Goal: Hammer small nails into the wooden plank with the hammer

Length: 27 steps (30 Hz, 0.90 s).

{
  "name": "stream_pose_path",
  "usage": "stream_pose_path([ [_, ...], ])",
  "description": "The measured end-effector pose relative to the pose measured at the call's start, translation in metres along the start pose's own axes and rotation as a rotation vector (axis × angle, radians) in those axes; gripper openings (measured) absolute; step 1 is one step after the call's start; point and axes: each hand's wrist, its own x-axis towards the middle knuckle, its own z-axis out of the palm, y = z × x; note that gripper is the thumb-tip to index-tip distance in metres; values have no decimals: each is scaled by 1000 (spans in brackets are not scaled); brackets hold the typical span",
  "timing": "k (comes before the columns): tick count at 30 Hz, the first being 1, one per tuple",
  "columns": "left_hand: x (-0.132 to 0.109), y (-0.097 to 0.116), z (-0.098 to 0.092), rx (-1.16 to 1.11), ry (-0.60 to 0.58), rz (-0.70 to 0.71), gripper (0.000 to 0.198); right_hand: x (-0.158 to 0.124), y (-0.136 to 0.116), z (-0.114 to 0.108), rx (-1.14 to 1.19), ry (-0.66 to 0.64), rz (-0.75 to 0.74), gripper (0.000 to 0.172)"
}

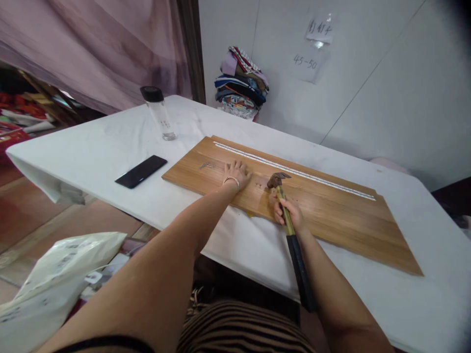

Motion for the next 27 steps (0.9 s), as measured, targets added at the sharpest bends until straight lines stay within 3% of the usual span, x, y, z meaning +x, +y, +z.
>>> stream_pose_path([
  [27,1,-1,2,-15,2,-2,50,0,0,0,-1,2,-2,40],
])
